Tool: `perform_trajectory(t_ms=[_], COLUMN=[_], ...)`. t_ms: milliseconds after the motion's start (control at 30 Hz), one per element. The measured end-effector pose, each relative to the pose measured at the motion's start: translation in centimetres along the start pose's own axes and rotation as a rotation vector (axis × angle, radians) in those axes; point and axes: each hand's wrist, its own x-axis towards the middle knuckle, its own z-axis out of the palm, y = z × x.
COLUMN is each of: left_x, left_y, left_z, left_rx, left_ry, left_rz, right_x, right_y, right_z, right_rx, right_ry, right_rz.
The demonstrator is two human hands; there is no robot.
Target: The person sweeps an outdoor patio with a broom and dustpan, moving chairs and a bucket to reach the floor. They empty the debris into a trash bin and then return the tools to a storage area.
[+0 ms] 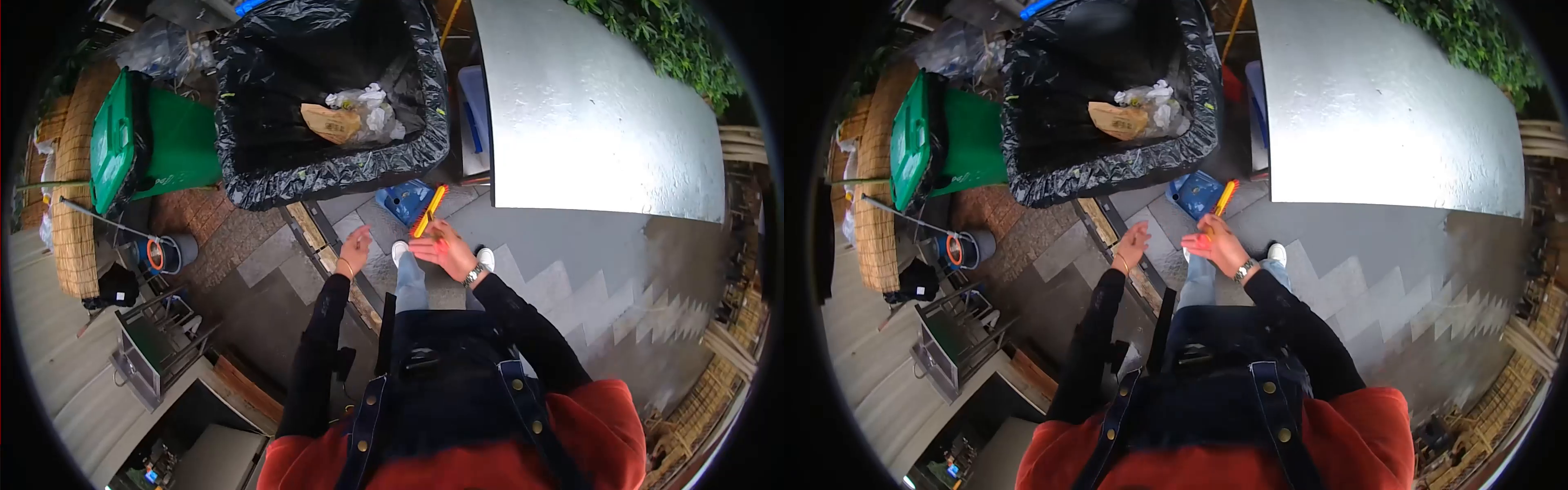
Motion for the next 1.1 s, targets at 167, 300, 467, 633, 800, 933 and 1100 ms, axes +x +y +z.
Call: perform_trajectory(t_ms=[167,300,467,633,800,933,1100], left_x=[11.9,16.9,17.5,15.8,12.8,6.7,4.5], left_y=[3.9,2.6,-0.4,-1.8,-4.4,-2.7,-6.2], left_z=[5.2,8.7,11.4,10.6,6.0,8.4,12.8], left_rx=[-0.179,0.029,0.295,0.669,0.499,0.311,0.035], left_ry=[-0.030,-0.230,-0.341,-0.198,-0.106,-0.076,0.180], left_rz=[-0.417,-0.692,-1.006,-1.034,-1.019,-1.116,-1.194], right_x=[-13.1,-16.8,-19.7,-28.3,-32.9,-28.9,-20.9], right_y=[4.5,11.6,16.1,20.9,25.6,26.7,26.5], right_z=[-4.5,-8.8,-9.1,-11.1,-15.4,-21.3,-20.2], right_rx=[0.355,0.761,0.845,0.200,-0.601,-0.944,-0.608], right_ry=[0.245,0.186,0.246,0.565,0.933,1.079,0.930], right_rz=[-0.107,0.253,0.119,0.094,-0.024,-0.137,0.094])
